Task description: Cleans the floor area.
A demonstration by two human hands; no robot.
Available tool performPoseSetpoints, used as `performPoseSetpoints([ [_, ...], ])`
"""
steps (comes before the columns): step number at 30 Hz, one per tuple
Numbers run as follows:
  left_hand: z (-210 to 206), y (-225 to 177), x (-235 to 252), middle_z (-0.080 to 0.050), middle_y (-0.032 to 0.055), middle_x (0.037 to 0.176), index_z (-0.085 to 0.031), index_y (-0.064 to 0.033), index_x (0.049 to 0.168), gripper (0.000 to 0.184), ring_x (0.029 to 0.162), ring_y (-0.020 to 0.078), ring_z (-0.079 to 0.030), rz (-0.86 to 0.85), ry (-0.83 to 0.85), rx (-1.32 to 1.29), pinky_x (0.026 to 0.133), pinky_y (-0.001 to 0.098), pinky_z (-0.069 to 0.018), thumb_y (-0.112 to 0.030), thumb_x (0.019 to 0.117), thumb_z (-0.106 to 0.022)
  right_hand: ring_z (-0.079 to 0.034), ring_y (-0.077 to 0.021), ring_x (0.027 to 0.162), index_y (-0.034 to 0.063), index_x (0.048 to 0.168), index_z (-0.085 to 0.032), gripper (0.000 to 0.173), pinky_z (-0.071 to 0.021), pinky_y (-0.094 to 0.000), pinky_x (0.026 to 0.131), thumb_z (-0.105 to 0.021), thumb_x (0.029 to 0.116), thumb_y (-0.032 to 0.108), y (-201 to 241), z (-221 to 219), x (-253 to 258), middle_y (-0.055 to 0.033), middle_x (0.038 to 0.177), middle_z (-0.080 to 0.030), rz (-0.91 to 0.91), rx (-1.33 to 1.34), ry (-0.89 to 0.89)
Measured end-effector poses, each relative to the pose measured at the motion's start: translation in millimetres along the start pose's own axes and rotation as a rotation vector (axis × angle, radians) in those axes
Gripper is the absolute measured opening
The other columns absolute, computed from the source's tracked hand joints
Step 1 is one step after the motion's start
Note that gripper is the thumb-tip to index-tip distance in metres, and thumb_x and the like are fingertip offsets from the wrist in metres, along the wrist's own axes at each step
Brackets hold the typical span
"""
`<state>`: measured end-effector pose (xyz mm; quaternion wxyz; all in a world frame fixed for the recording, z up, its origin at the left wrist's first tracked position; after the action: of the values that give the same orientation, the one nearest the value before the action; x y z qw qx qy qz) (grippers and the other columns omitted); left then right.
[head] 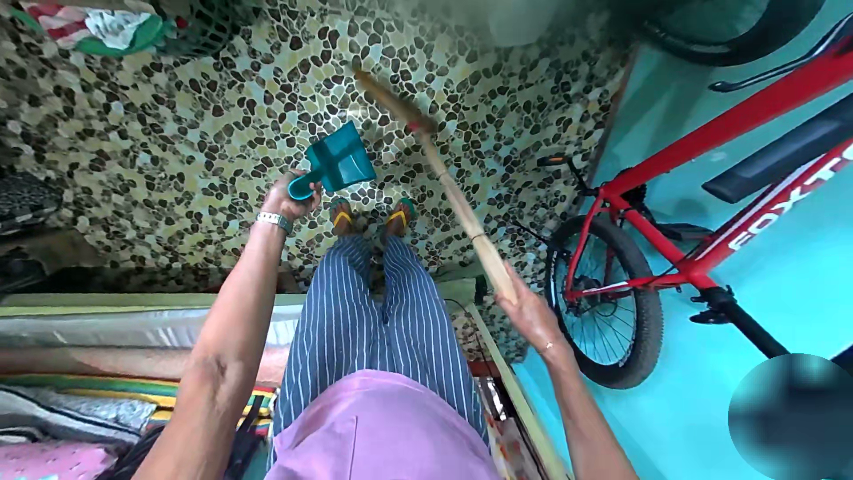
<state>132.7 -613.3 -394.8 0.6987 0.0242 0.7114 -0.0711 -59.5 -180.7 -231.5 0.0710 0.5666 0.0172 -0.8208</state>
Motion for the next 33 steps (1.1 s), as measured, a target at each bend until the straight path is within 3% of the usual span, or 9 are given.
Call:
performPoseSetpoints([
  [5, -2, -1, 9, -0.057, 0.0036, 0.070, -0.053, -0.0121, 0.099, 0.024, 0.053, 0.0109, -0.058, 0.018, 0.000, 0.058, 0.046, 0.0214, -0.0491, -0.031, 0.1041, -0.040, -0.066, -0.0503, 0.103, 0.0215, 0.166, -0.015, 0.072, -0.0509, -0.0651, 0.090, -0.054, 0.1053, 0.022, 71, 18, 112, -0.0320, 0.115, -0.066, 0.011, 0.030, -0.140],
  [10, 7, -7, 7, -0.059, 0.0039, 0.073, -0.055, -0.0124, 0.101, 0.027, 0.054, 0.0115, -0.058, 0.036, 0.020, 0.111, 0.046, 0.0219, -0.0489, -0.033, 0.1047, -0.039, -0.064, -0.0511, 0.112, 0.0219, 0.166, -0.013, 0.075, -0.0503, -0.0665, 0.091, -0.055, 0.1039, 0.018, 112, -44, 177, -0.0314, 0.122, -0.065, -0.044, -0.150, -0.022],
  [15, 24, -11, 6, -0.058, 0.0034, 0.073, -0.055, -0.0115, 0.102, 0.026, 0.054, 0.0101, -0.057, 0.082, 0.099, 0.097, 0.047, 0.0205, -0.0480, -0.031, 0.1041, -0.038, -0.066, -0.0443, 0.112, 0.0295, 0.166, -0.014, 0.073, -0.0509, -0.0615, 0.095, -0.052, 0.1042, 0.022, 49, -114, 93, -0.0241, 0.123, -0.068, -0.038, -0.195, 0.088],
  [19, 46, -28, -13, -0.059, 0.0039, 0.076, -0.054, -0.0112, 0.103, 0.023, 0.056, 0.0083, -0.059, 0.134, 0.158, 0.038, 0.048, 0.0176, -0.0495, -0.029, 0.1038, -0.040, -0.068, -0.0447, 0.105, 0.0306, 0.166, -0.015, 0.071, -0.0530, -0.0625, 0.090, -0.053, 0.1055, 0.028, -8, -144, -14, -0.0234, 0.126, -0.067, -0.153, -0.110, -0.007],
  [22, 52, -44, -22, -0.059, 0.0042, 0.078, -0.054, -0.0108, 0.102, 0.020, 0.057, 0.0079, -0.059, 0.141, 0.187, 0.032, 0.048, 0.0169, -0.0495, -0.025, 0.1026, -0.041, -0.069, -0.0485, 0.103, 0.0253, 0.166, -0.016, 0.072, -0.0520, -0.0659, 0.090, -0.055, 0.1054, 0.022, -39, -178, -63, -0.0284, 0.124, -0.067, -0.283, 0.141, -0.122],
  [24, 47, -53, -23, -0.059, 0.0045, 0.077, -0.054, -0.0109, 0.101, 0.020, 0.057, 0.0088, -0.060, 0.126, 0.171, 0.064, 0.049, 0.0179, -0.0503, -0.026, 0.1027, -0.041, -0.069, -0.0429, 0.090, 0.0203, 0.166, -0.017, 0.071, -0.0558, -0.0598, 0.079, -0.054, 0.1058, 0.020, -37, -205, -66, -0.0295, 0.121, -0.066, -0.355, 0.441, -0.166],
  [26, 36, -58, -19, -0.058, 0.0038, 0.075, -0.053, -0.0119, 0.098, 0.022, 0.057, 0.0096, -0.059, 0.099, 0.137, 0.131, 0.049, 0.0195, -0.0498, -0.028, 0.1044, -0.039, -0.059, -0.0270, 0.067, 0.0163, 0.164, -0.019, 0.066, -0.0527, -0.0449, 0.060, -0.051, 0.1075, 0.024, -7, -223, -45, -0.0223, 0.102, -0.063, -0.425, 0.791, -0.171],
  [29, 12, -60, -6, -0.057, 0.0024, 0.074, -0.051, -0.0138, 0.099, 0.021, 0.056, 0.0092, -0.058, 0.064, 0.120, 0.251, 0.050, 0.0202, -0.0497, -0.029, 0.1048, -0.038, -0.052, -0.0163, 0.064, 0.0111, 0.157, -0.026, 0.055, -0.0494, -0.0345, 0.058, -0.048, 0.1088, 0.025, 53, -231, 23, -0.0116, 0.092, -0.055, -0.484, 1.222, -0.110],
  [33, -20, -57, 1, -0.055, 0.0021, 0.072, -0.051, -0.0142, 0.096, 0.018, 0.054, 0.0091, -0.055, 0.041, 0.103, 0.316, 0.049, 0.0202, -0.0483, -0.027, 0.1038, -0.040, -0.053, -0.0147, 0.059, 0.0108, 0.154, -0.029, 0.053, -0.0507, -0.0315, 0.054, -0.051, 0.1076, 0.024, 122, -255, 90, -0.0077, 0.084, -0.053, -0.398, 1.290, 0.106],
])
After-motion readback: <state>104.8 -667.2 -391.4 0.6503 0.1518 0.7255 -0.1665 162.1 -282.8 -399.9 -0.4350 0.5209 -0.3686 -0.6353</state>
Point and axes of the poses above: each hand's wrist, its own x-axis towards the middle knuckle, its own z-axis out of the back of the hand, y = z × x, the point moved 6 cm from there along x, towards the middle knuckle
